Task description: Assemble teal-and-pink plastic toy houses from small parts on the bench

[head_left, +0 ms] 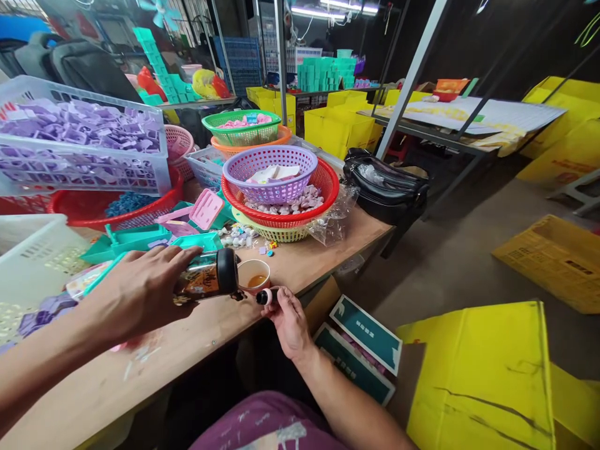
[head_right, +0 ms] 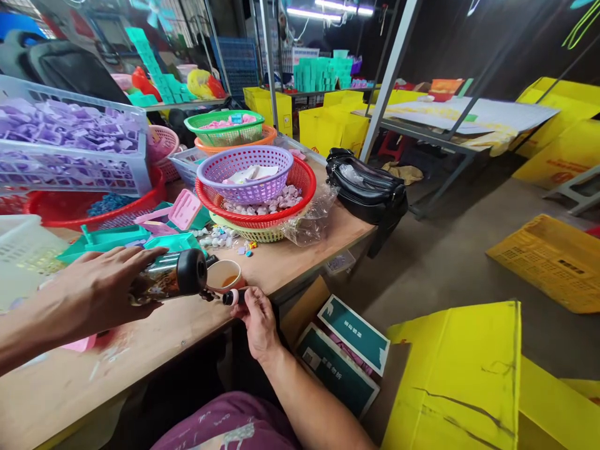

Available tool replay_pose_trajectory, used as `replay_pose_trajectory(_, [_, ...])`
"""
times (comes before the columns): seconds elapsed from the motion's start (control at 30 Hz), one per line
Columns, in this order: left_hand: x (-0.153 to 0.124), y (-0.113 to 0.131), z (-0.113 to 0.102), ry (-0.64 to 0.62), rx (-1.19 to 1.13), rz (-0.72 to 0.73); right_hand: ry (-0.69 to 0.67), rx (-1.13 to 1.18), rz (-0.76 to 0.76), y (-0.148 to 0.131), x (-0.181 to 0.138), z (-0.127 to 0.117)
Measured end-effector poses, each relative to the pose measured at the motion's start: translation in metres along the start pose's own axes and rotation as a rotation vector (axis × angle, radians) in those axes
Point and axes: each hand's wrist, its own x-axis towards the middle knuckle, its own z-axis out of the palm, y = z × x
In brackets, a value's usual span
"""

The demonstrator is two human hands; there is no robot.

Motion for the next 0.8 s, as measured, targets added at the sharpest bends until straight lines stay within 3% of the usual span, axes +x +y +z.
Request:
replay_pose_trajectory(0.47, [0.016,-0.003,-0.019,-0.034,0.09,0.11,-0.001,-0.019,0.023,0.002,0.003,-0.002])
replay_pose_trajectory(0.8, [0.022,-0.007,-0.023,-0.002,-0.002,0.101,0.005,-0.046,0.032,0.007,0.006,-0.006])
